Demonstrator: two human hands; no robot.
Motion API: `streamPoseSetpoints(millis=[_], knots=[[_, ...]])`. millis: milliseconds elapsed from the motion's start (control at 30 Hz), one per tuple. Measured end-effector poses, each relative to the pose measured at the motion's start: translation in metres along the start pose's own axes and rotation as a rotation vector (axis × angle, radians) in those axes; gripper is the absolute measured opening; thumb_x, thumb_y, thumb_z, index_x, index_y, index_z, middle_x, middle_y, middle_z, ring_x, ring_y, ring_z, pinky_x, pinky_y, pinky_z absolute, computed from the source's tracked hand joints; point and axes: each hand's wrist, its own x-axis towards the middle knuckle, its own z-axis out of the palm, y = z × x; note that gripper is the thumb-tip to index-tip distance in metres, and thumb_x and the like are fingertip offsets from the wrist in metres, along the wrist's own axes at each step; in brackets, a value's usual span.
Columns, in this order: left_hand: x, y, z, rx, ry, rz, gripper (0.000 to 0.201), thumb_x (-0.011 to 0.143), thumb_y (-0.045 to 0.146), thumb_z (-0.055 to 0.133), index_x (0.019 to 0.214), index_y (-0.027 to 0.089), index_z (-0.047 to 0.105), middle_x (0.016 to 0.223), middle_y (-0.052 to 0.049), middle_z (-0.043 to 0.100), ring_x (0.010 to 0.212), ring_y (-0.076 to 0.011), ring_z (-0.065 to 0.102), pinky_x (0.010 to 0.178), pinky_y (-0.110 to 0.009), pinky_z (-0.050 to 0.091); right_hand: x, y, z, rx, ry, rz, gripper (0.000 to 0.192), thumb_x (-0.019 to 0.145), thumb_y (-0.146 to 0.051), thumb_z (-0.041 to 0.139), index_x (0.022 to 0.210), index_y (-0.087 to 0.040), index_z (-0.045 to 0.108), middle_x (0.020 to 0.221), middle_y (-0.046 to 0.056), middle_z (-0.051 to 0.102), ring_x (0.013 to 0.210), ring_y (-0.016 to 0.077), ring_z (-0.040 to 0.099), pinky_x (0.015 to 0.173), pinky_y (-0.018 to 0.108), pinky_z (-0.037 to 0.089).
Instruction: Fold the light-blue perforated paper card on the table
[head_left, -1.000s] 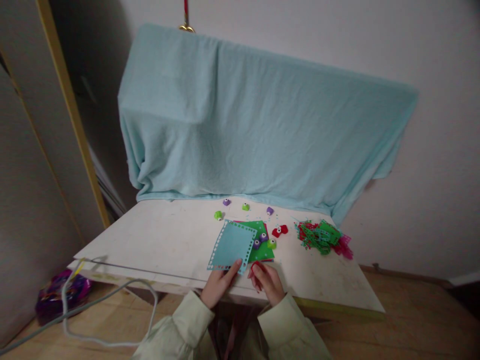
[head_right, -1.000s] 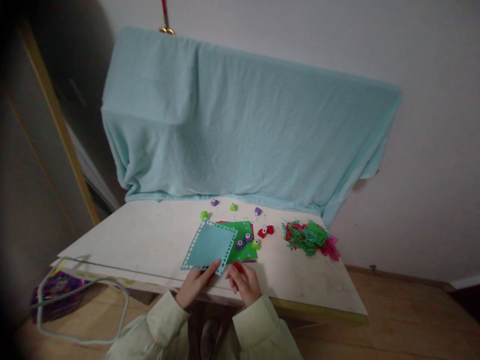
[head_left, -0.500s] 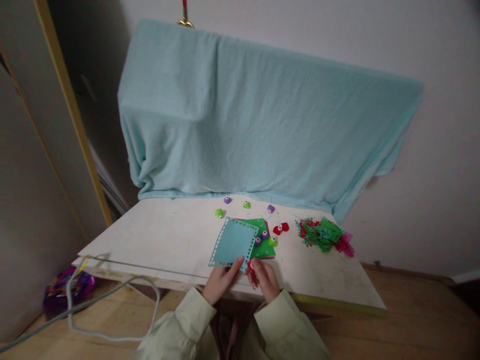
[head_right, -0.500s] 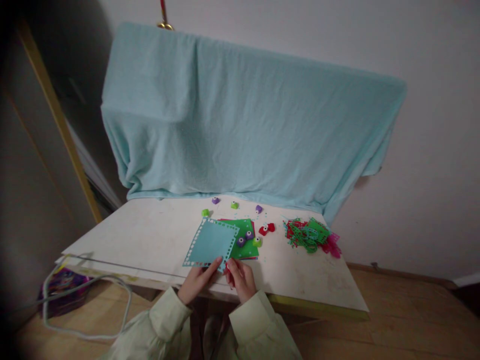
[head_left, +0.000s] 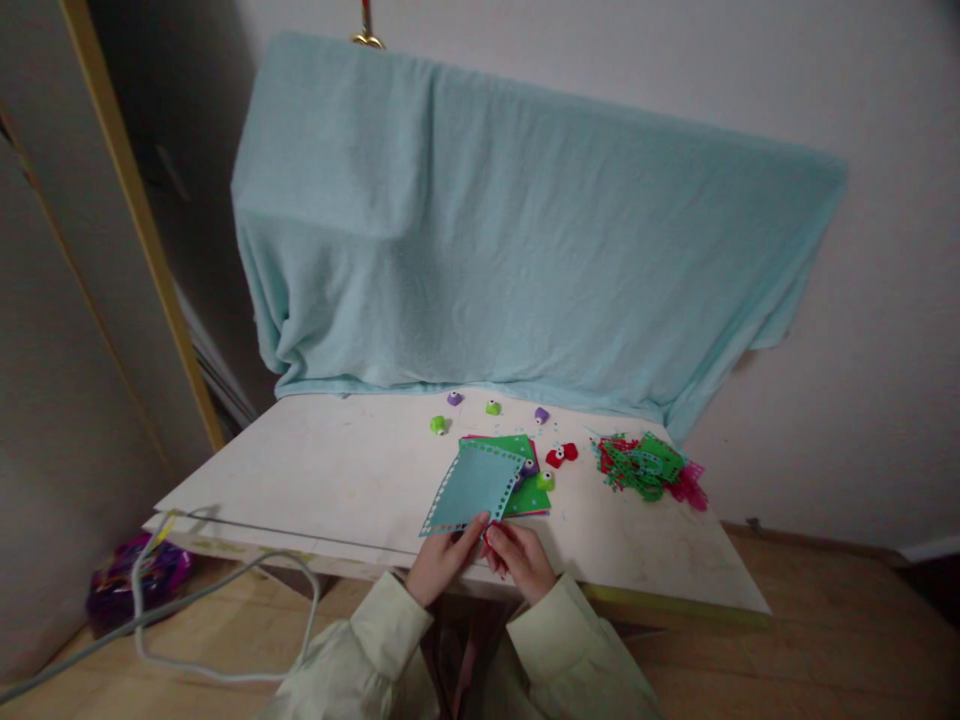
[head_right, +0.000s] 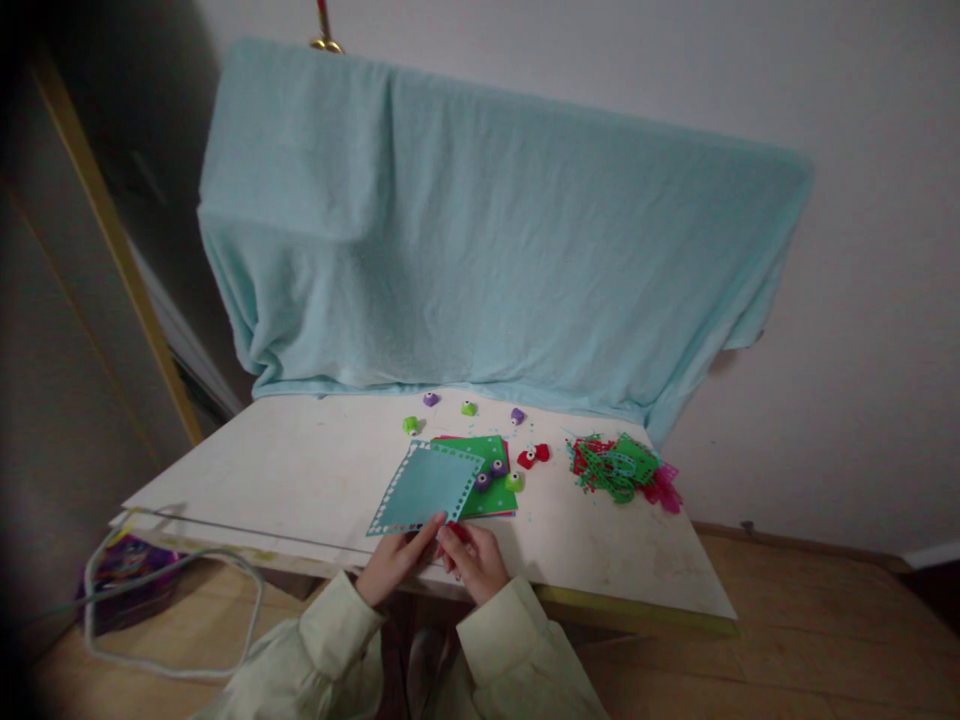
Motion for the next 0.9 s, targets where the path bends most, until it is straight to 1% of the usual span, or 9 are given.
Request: streamPoseSetpoints(millis=[133,233,333,533,700,800,867,900], knots=[[0.001,-0.002,0.001,-0.021,-0.003,-0.023,0.033,0.084,0.043,0.051,0.089,0.014,0.066,0.083,-0.005,0.07,0.089,-0.0222,0.06,0.093,-0.035,0.04,0.0,-0.001,0.0,-0.017,-0.017,0.01,0.044,0.078,-0.059,0.054,0.074,-0.015,0.056,0.056,-0.003,0.049,0.047,0.0087,0.04,0.044,0.021,0.03],[0.001,-0.003,0.001,-0.049,-0.002,-0.044,0.033,0.083,0.043,0.053,0.09,0.015,0.067,0.084,-0.005,0.071,0.096,-0.0239,0.059,0.098,-0.038,0.037,-0.002,-0.006,-0.001,-0.053,-0.043,-0.013,0.04,0.077,-0.054,0.058,0.074,-0.014,0.057,0.057,-0.003,0.049,0.049,0.009,0.041,0.045,0.021,0.03],[0.0,-0.004,0.001,-0.052,0.009,-0.046,0.03,0.082,0.041,0.054,0.089,0.016,0.068,0.084,-0.004,0.071,0.102,-0.0243,0.057,0.1,-0.039,0.034,-0.004,-0.01,-0.002,-0.088,-0.077,-0.031,0.038,0.079,-0.051,0.058,0.072,-0.014,0.058,0.054,-0.004,0.046,0.048,0.0091,0.039,0.045,0.021,0.029],[0.0,-0.004,0.001,-0.05,-0.03,-0.044,0.028,0.084,0.039,0.053,0.088,0.015,0.068,0.085,-0.004,0.071,0.102,-0.023,0.057,0.1,-0.038,0.035,-0.005,-0.011,-0.004,-0.155,-0.075,-0.056,0.037,0.082,-0.049,0.055,0.067,-0.015,0.059,0.052,-0.004,0.043,0.049,0.0096,0.039,0.047,0.022,0.029],[0.0,-0.001,0.0,-0.069,-0.017,-0.046,0.029,0.085,0.04,0.052,0.085,0.015,0.068,0.083,-0.004,0.07,0.099,-0.0221,0.057,0.098,-0.036,0.036,-0.006,-0.012,-0.004,-0.2,-0.077,-0.076,0.038,0.083,-0.049,0.053,0.068,-0.015,0.059,0.053,-0.003,0.046,0.05,0.0101,0.041,0.048,0.022,0.03],[0.0,0.002,0.0,-0.056,0.043,-0.061,0.033,0.084,0.043,0.051,0.084,0.014,0.067,0.082,-0.004,0.069,0.096,-0.0228,0.058,0.094,-0.034,0.038,-0.007,-0.016,-0.002,-0.241,-0.045,-0.092,0.04,0.086,-0.049,0.049,0.066,-0.016,0.059,0.053,-0.003,0.047,0.05,0.0105,0.042,0.05,0.022,0.032],[0.001,0.002,0.001,-0.064,0.093,-0.074,0.036,0.084,0.046,0.05,0.083,0.014,0.065,0.078,-0.004,0.068,0.09,-0.0224,0.059,0.088,-0.033,0.041,-0.008,-0.02,-0.004,-0.31,0.02,-0.109,0.04,0.086,-0.048,0.048,0.064,-0.016,0.058,0.054,-0.002,0.048,0.051,0.0111,0.044,0.051,0.023,0.033],[0.001,0.002,0.002,-0.074,0.111,-0.085,0.038,0.084,0.048,0.048,0.081,0.014,0.064,0.073,-0.004,0.067,0.083,-0.0215,0.059,0.083,-0.031,0.043,-0.009,-0.023,-0.007,-0.359,0.069,-0.117,0.04,0.086,-0.048,0.049,0.063,-0.016,0.057,0.054,-0.002,0.049,0.052,0.0116,0.046,0.051,0.023,0.033]])
